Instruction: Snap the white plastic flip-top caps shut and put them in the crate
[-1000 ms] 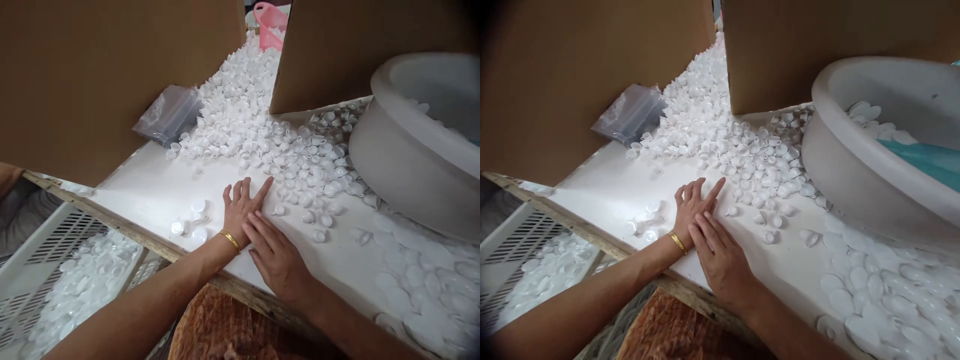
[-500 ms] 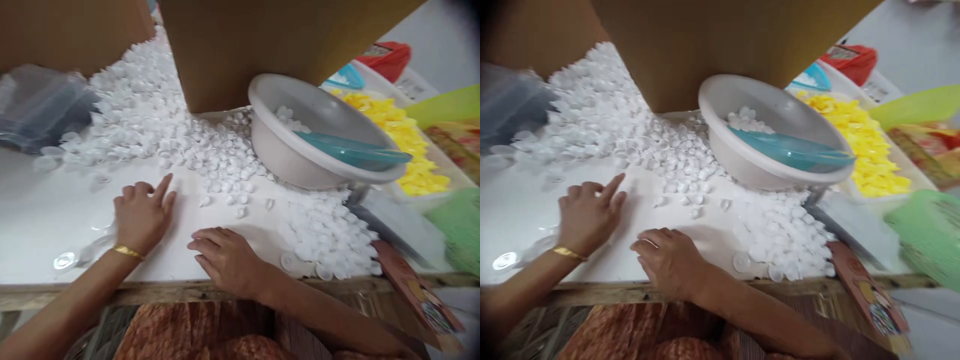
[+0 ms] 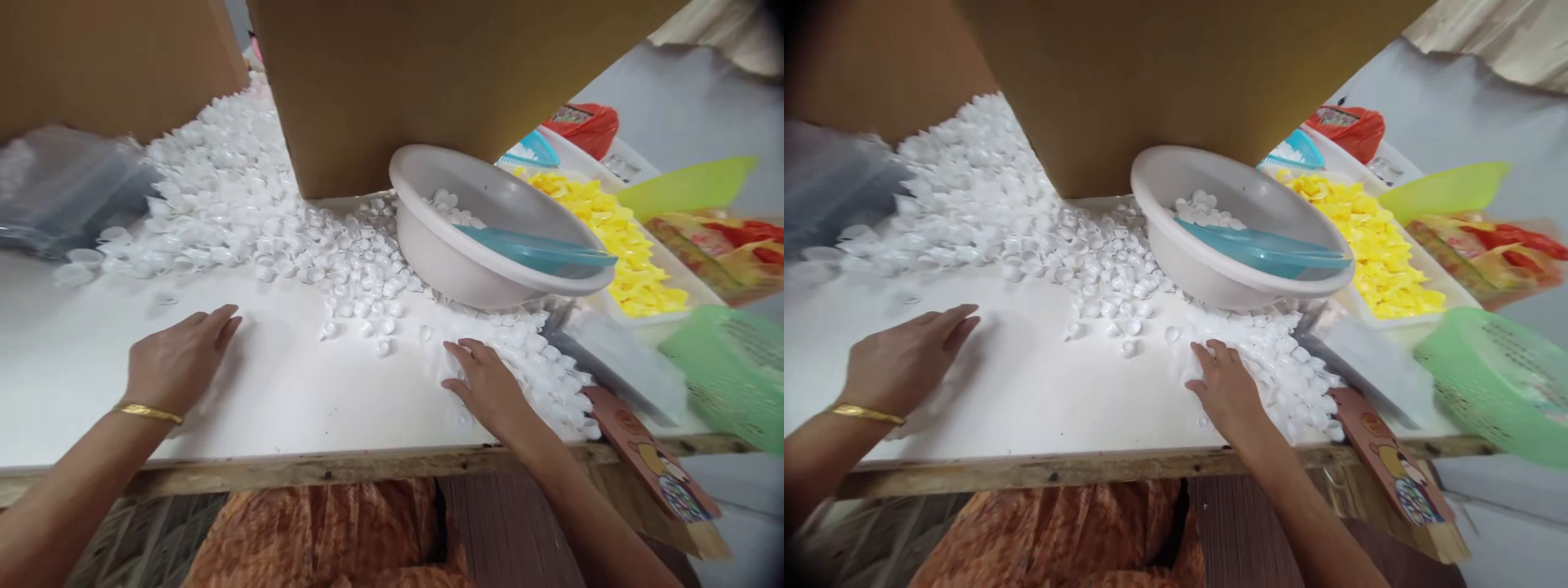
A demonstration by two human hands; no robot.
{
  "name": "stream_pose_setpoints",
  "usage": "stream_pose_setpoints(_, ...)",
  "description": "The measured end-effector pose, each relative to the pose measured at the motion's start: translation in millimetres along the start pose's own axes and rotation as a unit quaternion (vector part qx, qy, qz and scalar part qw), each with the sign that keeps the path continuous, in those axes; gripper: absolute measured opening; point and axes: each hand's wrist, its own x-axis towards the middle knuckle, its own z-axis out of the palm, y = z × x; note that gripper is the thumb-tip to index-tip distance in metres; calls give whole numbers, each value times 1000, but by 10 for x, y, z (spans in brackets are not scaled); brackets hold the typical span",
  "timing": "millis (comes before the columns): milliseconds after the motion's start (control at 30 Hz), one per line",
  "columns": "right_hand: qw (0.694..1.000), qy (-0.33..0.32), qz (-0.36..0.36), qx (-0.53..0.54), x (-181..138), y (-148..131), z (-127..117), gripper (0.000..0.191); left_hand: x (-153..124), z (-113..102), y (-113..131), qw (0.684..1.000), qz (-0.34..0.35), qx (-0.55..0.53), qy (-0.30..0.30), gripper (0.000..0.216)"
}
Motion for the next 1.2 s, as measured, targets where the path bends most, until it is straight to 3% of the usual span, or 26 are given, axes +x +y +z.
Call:
stream_pose_setpoints(200,994,-12,-52,96,36,-532,1,27,-71,-97,-5,998,20,-27,52,39)
stream_pose_setpoints(367,994,4,-63,93,85,-622,-57,27,-33,40,416,967,150,-203,36,36)
stream_pose_setpoints(500,995,62,-64,53,154,-551,-133,25,12,150,757,950,209,-233,17,29)
stream_pose_setpoints(600,990,103,-43,88,206,-552,-217,24,-81,168,807,946,213,-245,-14,22)
stream_pose_setpoints(700,974,101,-23,203,288,-690,-260,23,-257,148,721,933,202,-293,-50,26)
stream_pose_setpoints(833,942,68,-74,320,457,-1031,-195,21,-415,24,620,911,95,-392,-86,34)
stream_pose_setpoints(900,934,81,-99,334,535,-1189,-131,19,-426,-56,626,863,24,-488,-126,32)
stream_pose_setpoints(1000,925,98,-136,340,607,-1332,-37,17,-384,-111,676,723,-37,-660,-199,33)
stream_pose_setpoints(1067,923,90,-167,335,619,-1358,20,18,-345,-84,704,646,-70,-730,-211,27)
stream_pose_setpoints(1133,924,68,-177,331,607,-1347,72,21,-314,-21,718,622,-111,-750,-197,26)
stream_pose_setpoints(1200,927,43,-165,333,581,-1320,118,23,-297,54,724,635,-136,-738,-184,30)
